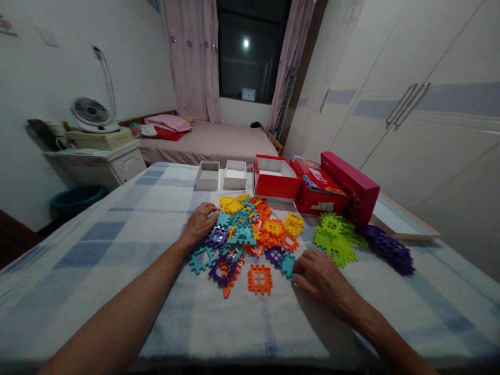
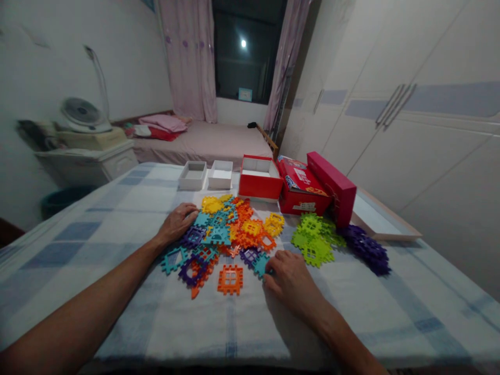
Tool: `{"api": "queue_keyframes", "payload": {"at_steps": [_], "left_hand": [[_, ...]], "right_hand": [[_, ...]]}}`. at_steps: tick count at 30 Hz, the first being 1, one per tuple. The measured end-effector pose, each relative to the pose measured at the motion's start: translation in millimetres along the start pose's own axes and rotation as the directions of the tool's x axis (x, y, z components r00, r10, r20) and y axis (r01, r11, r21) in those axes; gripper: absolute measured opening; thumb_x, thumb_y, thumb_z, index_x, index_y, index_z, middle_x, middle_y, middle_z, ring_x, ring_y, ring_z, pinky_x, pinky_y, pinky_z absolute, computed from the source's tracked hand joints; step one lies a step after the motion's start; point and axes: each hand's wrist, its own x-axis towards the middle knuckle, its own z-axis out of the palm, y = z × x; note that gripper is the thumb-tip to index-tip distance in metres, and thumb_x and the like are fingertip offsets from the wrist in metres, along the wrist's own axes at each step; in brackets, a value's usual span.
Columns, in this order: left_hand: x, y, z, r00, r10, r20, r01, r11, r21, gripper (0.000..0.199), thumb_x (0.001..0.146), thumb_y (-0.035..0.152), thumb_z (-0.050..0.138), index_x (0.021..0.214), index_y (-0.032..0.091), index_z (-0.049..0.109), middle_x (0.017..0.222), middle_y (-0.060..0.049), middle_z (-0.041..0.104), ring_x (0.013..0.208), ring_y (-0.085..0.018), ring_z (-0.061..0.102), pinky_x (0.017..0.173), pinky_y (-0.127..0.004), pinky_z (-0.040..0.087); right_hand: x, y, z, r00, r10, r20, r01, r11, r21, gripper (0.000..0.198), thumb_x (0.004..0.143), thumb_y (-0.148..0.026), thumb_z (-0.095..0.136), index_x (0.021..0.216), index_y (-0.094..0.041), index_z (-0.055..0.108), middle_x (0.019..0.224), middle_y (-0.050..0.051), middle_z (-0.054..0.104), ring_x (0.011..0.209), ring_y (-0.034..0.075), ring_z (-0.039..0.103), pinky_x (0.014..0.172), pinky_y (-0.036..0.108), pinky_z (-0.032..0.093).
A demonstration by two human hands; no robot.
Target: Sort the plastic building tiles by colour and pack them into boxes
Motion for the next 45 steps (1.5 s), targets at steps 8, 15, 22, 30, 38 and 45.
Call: {"api": "queue_keyframes", "payload": {"at_steps": [8,15,22,30,38,45], "left_hand": [[0,1,1,1.000,0.005,-0.018,-0.005,1.000,0.011,0.033,0.084,0.033,0.040,0.087,0.016,0.068,0.102,-0.009,0.064,0.097,-0.020,0.060,0.095,-0.034,0.045],[0,-1,2,1.000,0.004,-0.021,-0.004,1.000,0.018,0.031,0.084,0.031,0.041,0.088,0.018,0.068,0.101,-0.008,0.064,0.098,-0.019,0.059,0.096,-0.035,0.045],[0,2,1,1.000,0.001,-0.017,-0.001,1.000,0.025,0.031,0.084,0.031,0.041,0.087,0.017,0.068,0.102,-0.009,0.064,0.099,-0.020,0.059,0.096,-0.035,0.044],[-1,5,0,1.000,-0.007,-0.011,0.008,1.000,0.028,0.030,0.084,0.030,0.041,0.090,0.016,0.068,0.102,-0.008,0.064,0.100,-0.020,0.059,0.097,-0.034,0.043],[-1,4,0,1.000,-0.009,-0.013,0.009,1.000,0.016,0.029,0.083,0.030,0.042,0.088,0.018,0.068,0.101,-0.007,0.064,0.100,-0.020,0.058,0.097,-0.035,0.044],[-1,5,-1,0.999,-0.032,-0.013,0.032,0.999,-0.023,0.028,0.082,0.030,0.043,0.086,0.018,0.068,0.101,-0.008,0.064,0.099,-0.020,0.058,0.097,-0.035,0.043]], "right_hand": [[30,-22,16,0.996,0.007,-0.091,-0.027,0.976,-0.216,0.023,0.083,-0.030,0.058,0.102,-0.019,0.065,0.104,0.011,0.060,0.102,0.027,0.052,0.085,0.042,0.038],[37,-29,19,0.998,-0.022,-0.062,0.006,0.971,-0.241,0.023,0.080,-0.034,0.061,0.096,-0.018,0.066,0.102,0.009,0.061,0.102,0.027,0.052,0.090,0.043,0.035],[38,-24,28,0.991,-0.093,-0.100,0.072,0.979,-0.192,0.011,0.081,-0.019,0.056,0.088,-0.019,0.064,0.093,0.007,0.065,0.093,0.022,0.057,0.084,0.037,0.036],[36,-16,29,0.971,-0.119,-0.209,0.079,0.978,-0.192,0.019,0.086,-0.028,0.052,0.100,-0.018,0.060,0.094,0.008,0.066,0.089,0.022,0.058,0.081,0.035,0.037],[39,-29,31,0.988,-0.047,-0.147,0.003,0.959,-0.283,0.025,0.087,-0.013,0.043,0.104,-0.017,0.060,0.094,0.010,0.066,0.089,0.023,0.058,0.081,0.037,0.036],[39,-13,21,0.962,-0.113,-0.247,0.076,0.985,-0.155,0.032,0.083,-0.005,0.039,0.107,-0.015,0.059,0.098,0.010,0.067,0.090,0.021,0.059,0.085,0.035,0.039]]}}
